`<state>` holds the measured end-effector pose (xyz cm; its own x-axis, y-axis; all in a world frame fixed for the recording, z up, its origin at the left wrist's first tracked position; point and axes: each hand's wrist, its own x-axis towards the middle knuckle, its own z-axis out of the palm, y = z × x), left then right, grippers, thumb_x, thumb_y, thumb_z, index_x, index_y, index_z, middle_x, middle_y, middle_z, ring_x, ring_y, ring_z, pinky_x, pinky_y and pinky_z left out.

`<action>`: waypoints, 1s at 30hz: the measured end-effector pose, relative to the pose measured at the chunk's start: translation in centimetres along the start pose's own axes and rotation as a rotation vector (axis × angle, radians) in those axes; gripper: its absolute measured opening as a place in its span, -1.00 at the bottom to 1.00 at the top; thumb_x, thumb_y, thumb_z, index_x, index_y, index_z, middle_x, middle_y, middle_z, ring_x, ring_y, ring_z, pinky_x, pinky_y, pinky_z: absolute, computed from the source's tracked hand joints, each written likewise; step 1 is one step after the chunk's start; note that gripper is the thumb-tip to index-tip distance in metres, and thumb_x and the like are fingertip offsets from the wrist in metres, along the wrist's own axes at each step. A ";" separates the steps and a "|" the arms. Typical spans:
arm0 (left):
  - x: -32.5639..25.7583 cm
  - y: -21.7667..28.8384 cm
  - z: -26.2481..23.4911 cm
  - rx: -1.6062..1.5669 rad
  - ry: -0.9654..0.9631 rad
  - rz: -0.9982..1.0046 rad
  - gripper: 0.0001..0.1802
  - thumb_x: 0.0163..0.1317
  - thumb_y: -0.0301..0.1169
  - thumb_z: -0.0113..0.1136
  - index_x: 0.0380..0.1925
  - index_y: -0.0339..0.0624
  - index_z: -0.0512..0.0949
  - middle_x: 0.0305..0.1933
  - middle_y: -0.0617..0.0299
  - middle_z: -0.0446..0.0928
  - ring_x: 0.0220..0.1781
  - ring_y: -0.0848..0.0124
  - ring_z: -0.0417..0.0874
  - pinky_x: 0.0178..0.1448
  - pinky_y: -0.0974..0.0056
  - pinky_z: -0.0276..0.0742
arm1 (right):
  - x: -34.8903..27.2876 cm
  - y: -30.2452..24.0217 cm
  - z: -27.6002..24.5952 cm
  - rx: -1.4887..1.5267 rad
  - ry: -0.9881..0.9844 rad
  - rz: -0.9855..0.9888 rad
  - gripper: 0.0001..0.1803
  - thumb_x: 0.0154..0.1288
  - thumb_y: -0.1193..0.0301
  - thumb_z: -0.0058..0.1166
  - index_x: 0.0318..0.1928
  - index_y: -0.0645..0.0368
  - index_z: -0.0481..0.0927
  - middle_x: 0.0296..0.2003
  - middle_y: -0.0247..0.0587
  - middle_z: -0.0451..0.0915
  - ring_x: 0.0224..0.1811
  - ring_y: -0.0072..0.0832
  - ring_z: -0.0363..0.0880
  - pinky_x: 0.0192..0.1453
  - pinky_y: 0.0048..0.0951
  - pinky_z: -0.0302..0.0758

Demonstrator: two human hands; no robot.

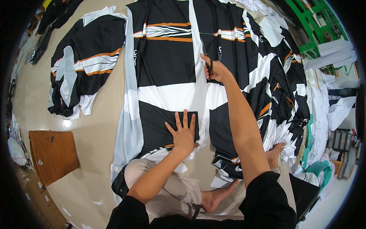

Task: The person sits on the floor and uses scissors to cut the white fabric sections of several black and white jerseys. They cut along the seams and remove the white panels from the garments one by one.

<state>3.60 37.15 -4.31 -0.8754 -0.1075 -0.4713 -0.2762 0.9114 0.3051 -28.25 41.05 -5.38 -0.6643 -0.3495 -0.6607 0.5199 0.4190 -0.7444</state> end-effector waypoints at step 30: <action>-0.1 -0.1 0.3 0.010 0.076 0.010 0.44 -0.27 0.20 0.61 0.59 -0.03 0.02 0.68 -0.13 -0.24 0.65 -0.34 -0.22 0.36 -0.74 -0.13 | 4.3 -4.9 0.1 -0.013 0.023 -0.028 -0.30 0.05 -0.34 0.36 -0.51 0.07 0.51 -0.64 -0.40 0.42 -0.61 -0.56 0.47 -0.47 -0.53 0.50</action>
<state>3.83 37.19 -4.54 -0.9059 -0.1275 -0.4038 -0.2632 0.9166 0.3010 -33.56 37.46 -4.58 -0.6906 -0.3419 -0.6373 0.4942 0.4203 -0.7610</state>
